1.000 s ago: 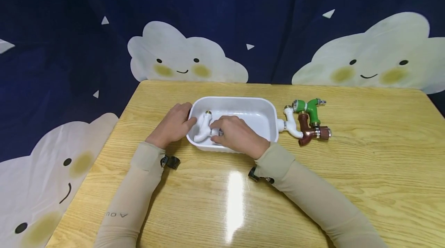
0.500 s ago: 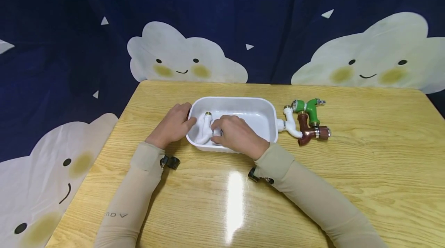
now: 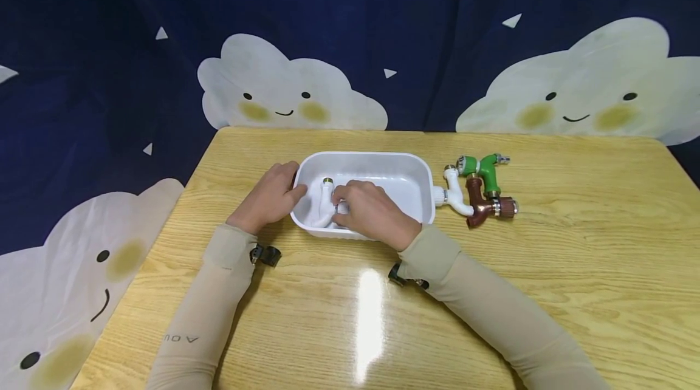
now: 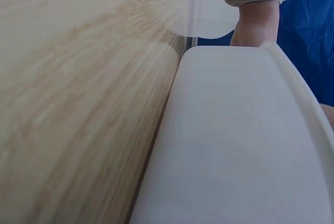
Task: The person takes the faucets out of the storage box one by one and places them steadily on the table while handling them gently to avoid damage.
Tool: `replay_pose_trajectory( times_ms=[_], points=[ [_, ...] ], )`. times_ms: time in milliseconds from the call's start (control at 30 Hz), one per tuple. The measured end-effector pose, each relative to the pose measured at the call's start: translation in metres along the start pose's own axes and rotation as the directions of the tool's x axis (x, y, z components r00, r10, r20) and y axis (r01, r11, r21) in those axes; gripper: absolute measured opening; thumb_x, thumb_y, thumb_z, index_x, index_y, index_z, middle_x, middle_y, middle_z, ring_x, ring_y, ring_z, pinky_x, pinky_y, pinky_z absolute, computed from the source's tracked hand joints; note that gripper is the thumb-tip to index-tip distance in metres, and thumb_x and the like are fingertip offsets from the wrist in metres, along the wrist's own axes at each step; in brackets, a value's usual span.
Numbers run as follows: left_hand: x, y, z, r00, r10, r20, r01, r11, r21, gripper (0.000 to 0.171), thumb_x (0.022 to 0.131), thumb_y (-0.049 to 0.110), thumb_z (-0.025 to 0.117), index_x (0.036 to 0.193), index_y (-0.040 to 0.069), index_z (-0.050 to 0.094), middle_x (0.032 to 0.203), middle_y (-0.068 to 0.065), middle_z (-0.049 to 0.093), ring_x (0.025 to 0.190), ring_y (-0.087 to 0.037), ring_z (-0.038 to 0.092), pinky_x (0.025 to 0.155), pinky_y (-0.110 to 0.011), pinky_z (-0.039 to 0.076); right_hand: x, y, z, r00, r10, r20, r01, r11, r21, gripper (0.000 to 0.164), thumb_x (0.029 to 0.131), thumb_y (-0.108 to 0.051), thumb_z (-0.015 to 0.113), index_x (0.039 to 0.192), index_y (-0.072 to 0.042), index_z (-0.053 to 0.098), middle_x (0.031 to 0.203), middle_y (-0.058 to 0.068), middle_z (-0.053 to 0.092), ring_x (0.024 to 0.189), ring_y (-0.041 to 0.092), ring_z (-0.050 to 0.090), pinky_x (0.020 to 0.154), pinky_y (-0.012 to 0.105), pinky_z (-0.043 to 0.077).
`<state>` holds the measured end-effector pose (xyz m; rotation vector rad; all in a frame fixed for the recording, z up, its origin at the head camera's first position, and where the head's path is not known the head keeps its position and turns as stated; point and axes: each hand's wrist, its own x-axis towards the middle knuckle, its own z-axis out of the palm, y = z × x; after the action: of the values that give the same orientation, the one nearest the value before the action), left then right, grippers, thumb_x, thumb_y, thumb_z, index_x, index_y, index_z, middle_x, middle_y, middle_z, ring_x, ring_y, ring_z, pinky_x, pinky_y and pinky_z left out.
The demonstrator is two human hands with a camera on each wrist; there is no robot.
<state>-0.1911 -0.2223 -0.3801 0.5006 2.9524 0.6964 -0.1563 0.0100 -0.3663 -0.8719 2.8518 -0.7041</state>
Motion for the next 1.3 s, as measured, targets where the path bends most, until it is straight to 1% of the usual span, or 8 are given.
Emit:
replay_pose_trajectory(
  times_ms=[133,400,567,733,867,1033,1200,1300],
  points=[
    [0.000,0.000,-0.001,1.000,0.000,-0.001,0.000,1.000,-0.007,0.030,0.098,0.025,0.050,0.114,0.002,0.060,0.092,-0.013,0.061,0.095,-0.030,0.053,0.084,-0.043,0.044,0.001,0.000,-0.001,1.000,0.011,0.004,-0.011,1.000,-0.006,0.023,0.089,-0.022,0.079,0.109,-0.012,0.075,0.101,0.005,0.074,0.085,0.020,0.064,0.080,0.039,0.056],
    [0.001,0.000,0.000,1.000,0.004,-0.008,-0.004,1.000,-0.009,0.028,0.097,0.025,0.051,0.112,0.003,0.060,0.089,-0.012,0.059,0.093,-0.029,0.052,0.082,-0.042,0.043,0.001,0.002,-0.002,0.999,0.051,0.005,-0.051,0.998,-0.028,0.025,0.087,-0.018,0.076,0.111,-0.012,0.074,0.101,0.006,0.073,0.083,0.022,0.064,0.076,0.042,0.055],
    [0.002,0.000,0.000,1.000,0.008,-0.009,-0.008,1.000,-0.003,0.027,0.097,0.025,0.051,0.109,0.003,0.060,0.087,-0.012,0.058,0.093,-0.029,0.052,0.082,-0.042,0.043,0.000,0.003,-0.002,0.998,0.060,0.008,-0.059,0.997,-0.039,0.028,0.085,-0.016,0.074,0.113,-0.011,0.075,0.101,0.007,0.074,0.085,0.022,0.064,0.079,0.042,0.056],
    [0.003,0.000,0.000,1.000,0.005,-0.007,-0.005,1.000,-0.001,0.028,0.097,0.025,0.051,0.110,0.003,0.060,0.088,-0.012,0.059,0.093,-0.030,0.052,0.082,-0.042,0.043,0.000,0.003,-0.002,0.997,0.075,0.018,-0.074,0.996,-0.046,0.030,0.084,-0.017,0.075,0.114,-0.011,0.075,0.100,0.007,0.073,0.088,0.023,0.064,0.080,0.042,0.055],
    [0.003,0.000,0.000,1.000,0.001,0.000,-0.001,1.000,0.000,0.028,0.097,0.025,0.050,0.112,0.002,0.059,0.089,-0.012,0.059,0.093,-0.030,0.052,0.082,-0.042,0.043,0.000,0.002,-0.002,0.995,0.093,0.029,-0.091,0.994,-0.056,0.033,0.085,-0.019,0.076,0.117,-0.011,0.075,0.103,0.008,0.073,0.095,0.027,0.066,0.083,0.043,0.056],
    [0.002,0.000,0.000,1.000,-0.007,0.007,0.007,1.000,0.000,0.030,0.097,0.026,0.050,0.114,0.003,0.059,0.090,-0.012,0.059,0.093,-0.029,0.051,0.082,-0.042,0.043,0.001,0.002,-0.004,0.993,0.103,0.054,-0.099,0.993,-0.058,0.035,0.087,-0.021,0.078,0.120,-0.011,0.075,0.111,0.009,0.074,0.106,0.032,0.068,0.090,0.045,0.056],
    [0.002,0.000,0.000,1.000,0.013,-0.004,-0.013,1.000,0.010,0.030,0.097,0.025,0.051,0.113,0.001,0.061,0.092,-0.014,0.062,0.095,-0.032,0.055,0.084,-0.044,0.045,0.001,0.003,-0.009,0.990,0.104,0.096,-0.100,0.994,-0.039,0.033,0.088,-0.018,0.077,0.120,-0.010,0.075,0.116,0.009,0.076,0.107,0.027,0.070,0.095,0.043,0.055],
    [0.002,0.000,0.001,1.000,0.016,-0.008,-0.016,1.000,0.012,0.031,0.097,0.026,0.051,0.113,0.001,0.061,0.093,-0.014,0.063,0.096,-0.032,0.056,0.085,-0.045,0.045,0.002,0.005,-0.011,0.989,0.095,0.109,-0.092,0.995,-0.034,0.028,0.088,-0.017,0.077,0.115,-0.011,0.077,0.112,0.007,0.076,0.100,0.023,0.068,0.091,0.041,0.055]
  ],
)
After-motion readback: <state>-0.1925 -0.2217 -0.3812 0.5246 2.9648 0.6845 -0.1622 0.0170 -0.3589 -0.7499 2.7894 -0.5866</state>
